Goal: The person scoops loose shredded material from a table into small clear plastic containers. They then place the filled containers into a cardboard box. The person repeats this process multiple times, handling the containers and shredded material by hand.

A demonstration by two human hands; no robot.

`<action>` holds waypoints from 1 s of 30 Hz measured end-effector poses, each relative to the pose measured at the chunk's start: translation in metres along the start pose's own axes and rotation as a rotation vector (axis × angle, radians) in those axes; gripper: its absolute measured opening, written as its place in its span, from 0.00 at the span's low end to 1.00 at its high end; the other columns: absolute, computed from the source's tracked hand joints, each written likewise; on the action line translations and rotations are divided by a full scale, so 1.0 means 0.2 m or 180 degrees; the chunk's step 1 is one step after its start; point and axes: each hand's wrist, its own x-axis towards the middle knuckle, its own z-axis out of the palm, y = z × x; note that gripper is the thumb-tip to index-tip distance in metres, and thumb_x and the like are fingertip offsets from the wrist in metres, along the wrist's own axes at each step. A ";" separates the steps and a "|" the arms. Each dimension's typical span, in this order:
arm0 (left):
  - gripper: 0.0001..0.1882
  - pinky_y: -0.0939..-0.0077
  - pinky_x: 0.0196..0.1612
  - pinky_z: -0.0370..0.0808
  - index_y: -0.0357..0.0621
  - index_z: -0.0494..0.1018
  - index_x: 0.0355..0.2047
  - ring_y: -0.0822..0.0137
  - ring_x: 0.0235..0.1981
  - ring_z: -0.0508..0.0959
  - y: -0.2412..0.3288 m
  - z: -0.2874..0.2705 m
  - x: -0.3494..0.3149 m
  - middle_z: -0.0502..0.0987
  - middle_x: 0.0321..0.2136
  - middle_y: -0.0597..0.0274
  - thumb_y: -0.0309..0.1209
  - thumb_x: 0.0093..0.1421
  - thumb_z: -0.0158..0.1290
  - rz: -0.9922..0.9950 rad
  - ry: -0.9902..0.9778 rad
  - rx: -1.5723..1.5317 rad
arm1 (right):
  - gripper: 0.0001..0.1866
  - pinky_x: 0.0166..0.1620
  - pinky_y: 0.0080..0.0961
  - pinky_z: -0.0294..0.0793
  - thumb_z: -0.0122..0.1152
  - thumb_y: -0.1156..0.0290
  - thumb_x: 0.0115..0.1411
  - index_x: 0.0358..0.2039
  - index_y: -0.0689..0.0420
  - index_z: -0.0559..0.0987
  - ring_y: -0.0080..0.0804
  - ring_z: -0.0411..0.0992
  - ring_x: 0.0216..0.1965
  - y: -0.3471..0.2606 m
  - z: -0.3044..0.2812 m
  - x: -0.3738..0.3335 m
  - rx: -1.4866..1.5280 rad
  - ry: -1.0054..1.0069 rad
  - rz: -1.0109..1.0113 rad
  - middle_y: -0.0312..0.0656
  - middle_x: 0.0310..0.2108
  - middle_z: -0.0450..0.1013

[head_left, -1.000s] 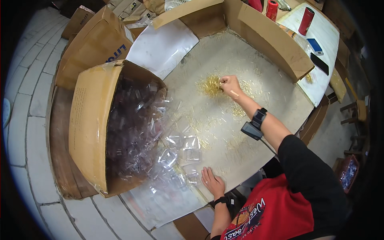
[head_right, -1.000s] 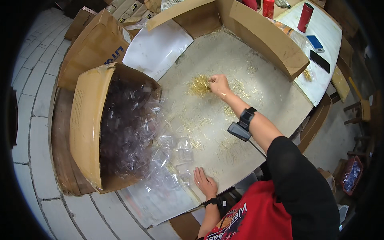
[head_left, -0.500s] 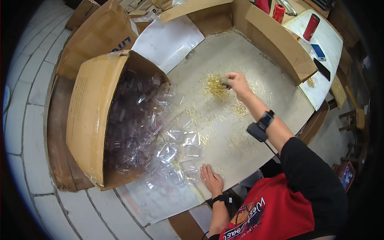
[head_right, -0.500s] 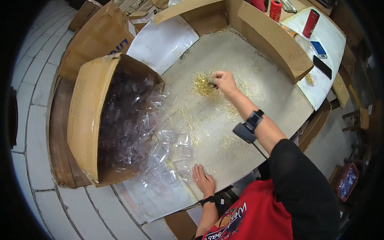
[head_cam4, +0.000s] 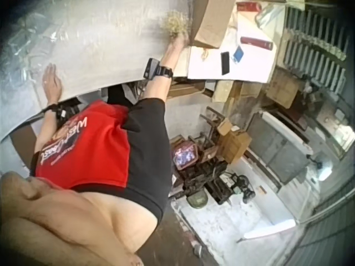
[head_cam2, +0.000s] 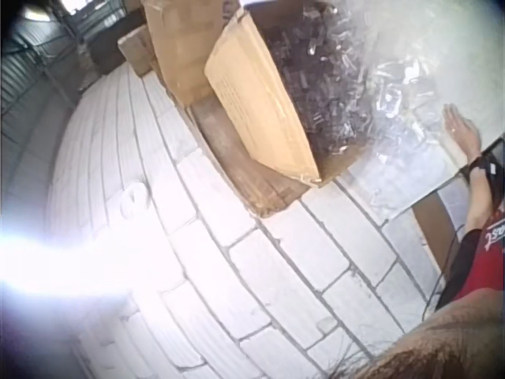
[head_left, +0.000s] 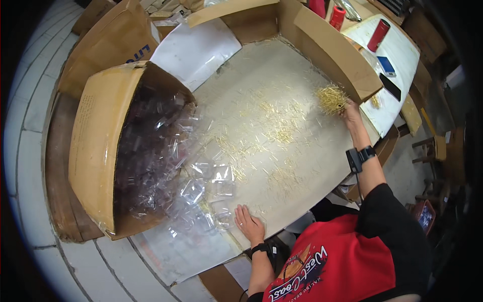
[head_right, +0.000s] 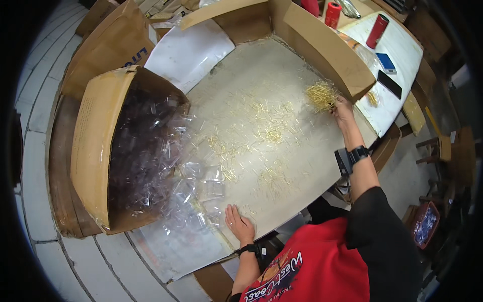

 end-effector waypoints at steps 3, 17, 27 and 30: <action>0.29 0.52 0.64 0.47 0.37 0.61 0.57 0.51 0.64 0.54 0.00 0.00 0.00 0.59 0.61 0.51 0.24 0.52 0.41 0.0020 -0.0039 0.0009 | 0.07 0.17 0.19 0.64 0.49 0.79 0.57 0.36 0.59 0.75 0.23 0.68 0.18 0.03 -0.09 0.04 0.0242 0.0292 0.0086 0.38 0.24 0.72; 0.27 0.51 0.63 0.48 0.40 0.61 0.57 0.51 0.64 0.54 0.01 0.01 0.00 0.58 0.61 0.51 0.25 0.54 0.41 0.0042 -0.0014 0.0056 | 0.07 0.27 0.22 0.71 0.51 0.74 0.60 0.39 0.58 0.72 0.28 0.73 0.26 -0.01 0.14 0.04 0.0625 -0.0156 0.0118 0.39 0.29 0.74; 0.27 0.51 0.63 0.49 0.39 0.62 0.57 0.50 0.63 0.55 0.01 0.01 0.00 0.59 0.61 0.51 0.26 0.53 0.42 0.0005 -0.0022 0.0083 | 0.12 0.31 0.26 0.75 0.47 0.73 0.63 0.46 0.60 0.70 0.33 0.76 0.29 -0.04 0.51 0.16 0.0658 -0.0488 0.0165 0.44 0.35 0.75; 0.28 0.51 0.63 0.48 0.39 0.62 0.57 0.51 0.64 0.55 0.03 -0.01 0.01 0.59 0.61 0.51 0.26 0.53 0.42 0.0040 -0.0031 0.0005 | 0.13 0.31 0.28 0.76 0.46 0.75 0.62 0.47 0.62 0.69 0.35 0.76 0.32 0.01 0.56 0.23 0.0879 -0.0655 0.0116 0.46 0.39 0.75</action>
